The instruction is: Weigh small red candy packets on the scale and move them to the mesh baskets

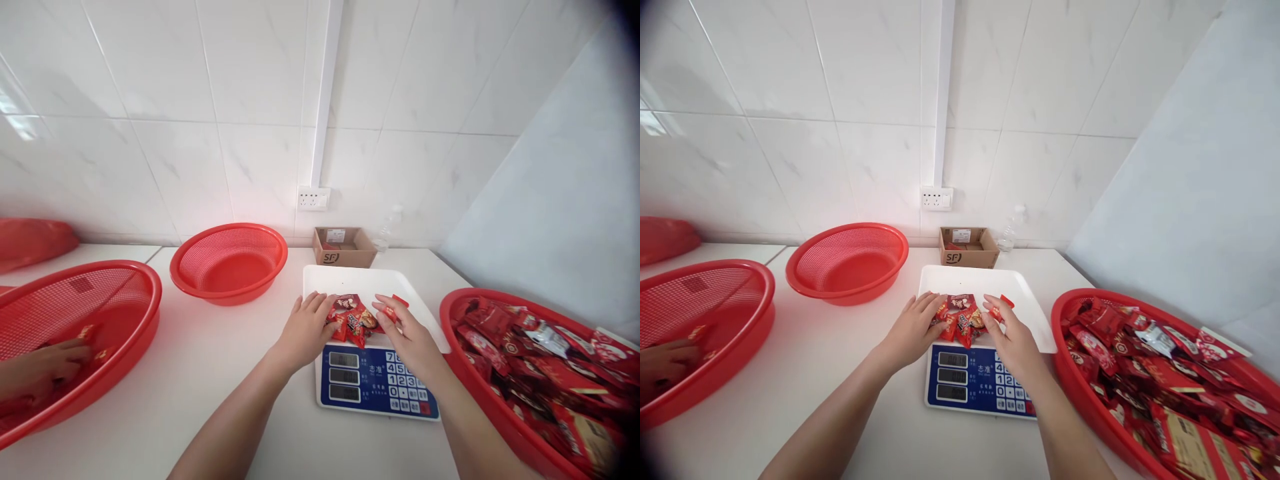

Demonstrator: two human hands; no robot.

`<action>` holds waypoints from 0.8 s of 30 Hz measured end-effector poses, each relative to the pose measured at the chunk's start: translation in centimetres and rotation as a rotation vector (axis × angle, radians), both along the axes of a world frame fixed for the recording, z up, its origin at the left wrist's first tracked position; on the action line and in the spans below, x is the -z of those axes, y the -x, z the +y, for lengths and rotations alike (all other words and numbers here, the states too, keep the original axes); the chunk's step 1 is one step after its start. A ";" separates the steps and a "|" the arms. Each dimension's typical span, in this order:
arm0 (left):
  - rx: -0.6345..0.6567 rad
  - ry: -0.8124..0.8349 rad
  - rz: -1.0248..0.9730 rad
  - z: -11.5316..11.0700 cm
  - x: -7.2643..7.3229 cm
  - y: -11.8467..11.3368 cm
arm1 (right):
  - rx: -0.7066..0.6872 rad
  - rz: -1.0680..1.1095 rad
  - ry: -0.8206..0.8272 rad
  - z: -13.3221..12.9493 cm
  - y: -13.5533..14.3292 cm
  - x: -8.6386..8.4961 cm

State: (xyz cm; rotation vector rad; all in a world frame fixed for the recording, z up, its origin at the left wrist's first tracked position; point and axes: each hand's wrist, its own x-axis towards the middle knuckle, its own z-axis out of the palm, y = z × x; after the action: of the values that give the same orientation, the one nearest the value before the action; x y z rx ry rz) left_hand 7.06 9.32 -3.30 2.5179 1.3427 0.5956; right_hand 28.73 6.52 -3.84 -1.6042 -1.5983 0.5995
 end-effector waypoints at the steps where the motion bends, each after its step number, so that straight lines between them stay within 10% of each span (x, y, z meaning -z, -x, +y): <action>1: -0.023 -0.016 -0.010 0.0 0.1 -0.2 | 0.025 -0.024 -0.020 -0.4 0.0 0.2; 16: -0.073 -0.094 -0.123 0.1 1.3 -1.0 | 0.113 -0.116 -0.080 -4.1 -0.1 0.9; 24: -0.213 -0.213 -0.306 1.0 -1.2 2.9 | 0.182 -0.111 -0.149 -5.6 -2.1 3.0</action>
State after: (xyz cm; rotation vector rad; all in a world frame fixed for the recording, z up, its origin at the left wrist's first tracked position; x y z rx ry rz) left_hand 4.18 10.30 -2.11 2.3240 1.5040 1.1723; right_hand 30.82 0.92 -6.85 -1.6723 -1.5171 0.2928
